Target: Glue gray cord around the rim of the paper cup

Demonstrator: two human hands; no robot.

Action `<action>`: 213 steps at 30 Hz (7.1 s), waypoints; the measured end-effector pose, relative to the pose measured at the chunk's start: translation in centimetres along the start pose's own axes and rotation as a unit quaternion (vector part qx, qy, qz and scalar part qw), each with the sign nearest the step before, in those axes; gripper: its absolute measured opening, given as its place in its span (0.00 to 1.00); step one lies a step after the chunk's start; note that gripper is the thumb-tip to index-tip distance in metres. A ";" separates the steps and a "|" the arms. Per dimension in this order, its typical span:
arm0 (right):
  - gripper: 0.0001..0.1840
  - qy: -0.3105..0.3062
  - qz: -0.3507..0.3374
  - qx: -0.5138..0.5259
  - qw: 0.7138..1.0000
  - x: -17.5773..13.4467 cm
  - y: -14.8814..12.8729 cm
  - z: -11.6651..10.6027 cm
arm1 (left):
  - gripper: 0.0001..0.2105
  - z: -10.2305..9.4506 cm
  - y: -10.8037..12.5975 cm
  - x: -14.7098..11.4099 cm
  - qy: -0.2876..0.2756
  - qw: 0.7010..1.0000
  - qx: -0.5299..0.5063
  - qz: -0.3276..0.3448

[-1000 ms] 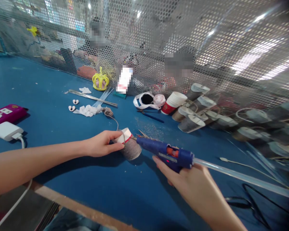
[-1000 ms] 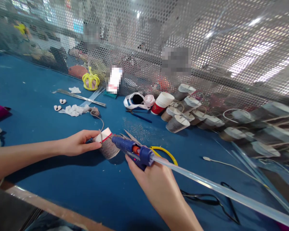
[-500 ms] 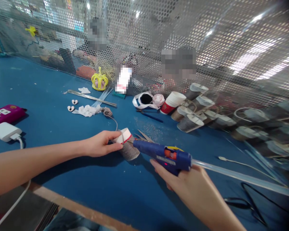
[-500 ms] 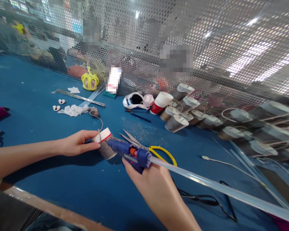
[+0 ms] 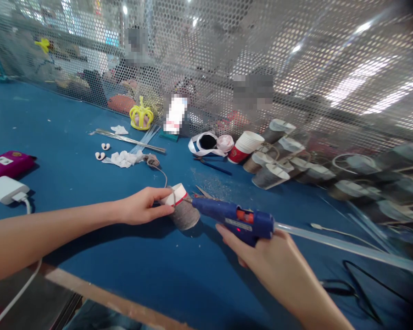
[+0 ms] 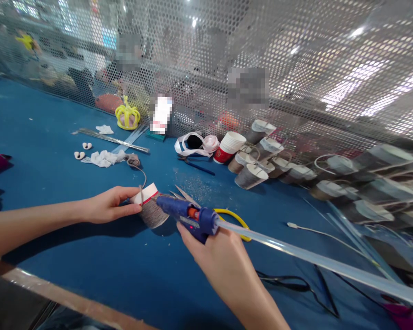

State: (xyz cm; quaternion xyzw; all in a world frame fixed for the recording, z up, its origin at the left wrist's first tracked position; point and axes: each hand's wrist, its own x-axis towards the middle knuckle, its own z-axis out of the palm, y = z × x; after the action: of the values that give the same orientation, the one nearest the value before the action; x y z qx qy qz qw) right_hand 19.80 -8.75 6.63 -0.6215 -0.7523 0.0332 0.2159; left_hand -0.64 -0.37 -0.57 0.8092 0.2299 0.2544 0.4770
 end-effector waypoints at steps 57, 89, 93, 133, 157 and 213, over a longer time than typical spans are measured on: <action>0.13 -0.060 0.012 -0.034 0.998 -1.0 1.3 0.5 | 0.08 0.1 0.0 -0.2 -0.005 1.000 0.017 0.009; 0.08 -0.039 0.018 -0.008 0.999 -1.4 0.7 0.9 | 0.08 0.2 -0.2 -0.1 0.009 0.999 0.035 0.013; 0.09 -0.050 0.023 -0.011 0.998 -1.5 0.5 0.9 | 0.08 0.2 -0.1 0.0 0.012 0.999 0.036 0.013; 0.18 0.010 0.226 -0.098 0.969 8.0 9.0 4.2 | 0.05 0.5 0.5 -0.1 0.034 0.946 0.286 0.150; 0.12 -0.039 0.049 0.415 0.908 4.9 -1.3 3.5 | 0.14 -0.1 0.9 -0.4 0.007 0.980 0.185 0.072; 0.07 0.152 -0.053 0.046 0.986 2.0 -0.9 8.5 | 0.12 1.7 1.6 -0.1 0.068 0.994 0.016 -0.085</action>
State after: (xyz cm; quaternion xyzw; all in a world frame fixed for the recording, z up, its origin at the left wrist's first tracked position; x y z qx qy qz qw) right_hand 15.64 -5.16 -0.21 -0.5679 -0.7405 -0.0384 0.3572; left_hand 0.58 -2.21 0.18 0.7751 0.3343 0.2634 0.4669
